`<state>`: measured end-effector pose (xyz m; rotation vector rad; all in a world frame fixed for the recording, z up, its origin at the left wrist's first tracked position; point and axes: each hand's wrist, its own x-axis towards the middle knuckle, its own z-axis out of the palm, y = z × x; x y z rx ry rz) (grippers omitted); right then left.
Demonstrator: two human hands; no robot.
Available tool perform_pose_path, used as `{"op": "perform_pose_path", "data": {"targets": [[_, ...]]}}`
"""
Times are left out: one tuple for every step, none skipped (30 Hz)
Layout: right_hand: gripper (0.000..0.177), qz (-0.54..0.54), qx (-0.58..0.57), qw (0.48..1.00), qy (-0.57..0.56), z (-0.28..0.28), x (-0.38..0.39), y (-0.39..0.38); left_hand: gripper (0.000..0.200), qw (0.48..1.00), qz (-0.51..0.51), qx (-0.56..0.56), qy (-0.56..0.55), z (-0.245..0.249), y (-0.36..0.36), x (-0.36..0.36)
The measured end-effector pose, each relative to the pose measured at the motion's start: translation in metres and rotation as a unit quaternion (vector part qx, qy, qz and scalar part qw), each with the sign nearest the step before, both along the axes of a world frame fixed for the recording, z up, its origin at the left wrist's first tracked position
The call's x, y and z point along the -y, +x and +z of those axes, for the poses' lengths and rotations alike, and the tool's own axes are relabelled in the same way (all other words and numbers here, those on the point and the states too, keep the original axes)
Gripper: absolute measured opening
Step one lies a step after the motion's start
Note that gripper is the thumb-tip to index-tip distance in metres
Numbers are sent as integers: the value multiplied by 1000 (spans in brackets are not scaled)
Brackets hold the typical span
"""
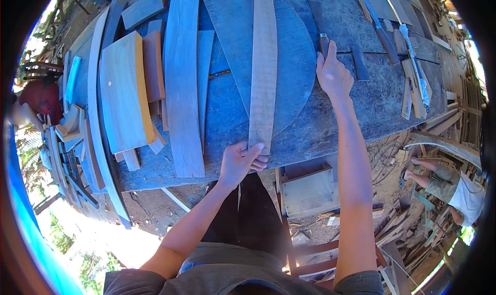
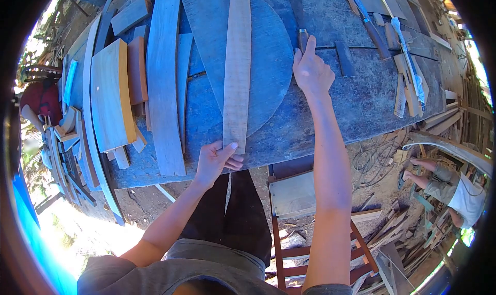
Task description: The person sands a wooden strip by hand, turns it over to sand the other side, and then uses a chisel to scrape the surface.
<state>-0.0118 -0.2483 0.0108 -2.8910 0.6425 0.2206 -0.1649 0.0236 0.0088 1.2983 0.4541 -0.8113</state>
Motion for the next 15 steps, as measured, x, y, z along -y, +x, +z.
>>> {"op": "perform_pose_path", "data": {"targets": [[60, -3, 1, 1000, -2, 0, 0, -1, 31, 1000, -17, 1, 25, 1, 2, -1], [61, -1, 4, 1000, -12, -1, 0, -2, 31, 1000, -19, 4, 23, -1, 4, -3], [61, 2, 9, 1000, -20, -2, -1, -1, 34, 997, -55, 18, 41, -4, 6, -6], [61, 0, 16, 1000, -21, -3, 0, -1, 38, 994, -90, 33, 61, -5, 9, -8], [61, -1, 22, 1000, -17, -4, 0, -2, 38, 993, -91, 41, 62, -5, 12, -9], [61, -1, 28, 1000, -12, -2, -1, -2, 44, 983, -140, 55, 107, -3, 14, -10], [61, -3, 37, 999, -11, 0, -1, -1, 51, 967, -189, 70, 153, -1, 16, -12], [59, -5, 17, 1000, 3, 1, -1, -1, 51, 966, -191, 79, 156, 0, 19, -13], [57, -6, -3, 1000, 17, 3, -1, -3, 55, 953, -221, 102, 180, 0, 20, -14], [57, -11, 7, 1000, 19, 4, -3, -9, 59, 938, -251, 125, 205, 0, 22, -15], [55, -3, 43, 999, -10, 4, -7, -16, 60, 915, -283, 162, 240, -1, 23, -16], [54, 7, 81, 996, -39, 3, -11, -20, 60, 911, -283, 175, 244, 2, 24, -16], [54, 5, 96, 995, -39, 2, -17, -24, 59, 921, -274, 153, 230, 5, 25, -14], [55, 58, 178, 981, -40, -1, -25, -30, 58, 931, -266, 126, 214, 7, 25, -13], [58, 109, 255, 960, -42, -3, -32, -33, 58, 930, -268, 132, 215, 4, 23, -12]]}}
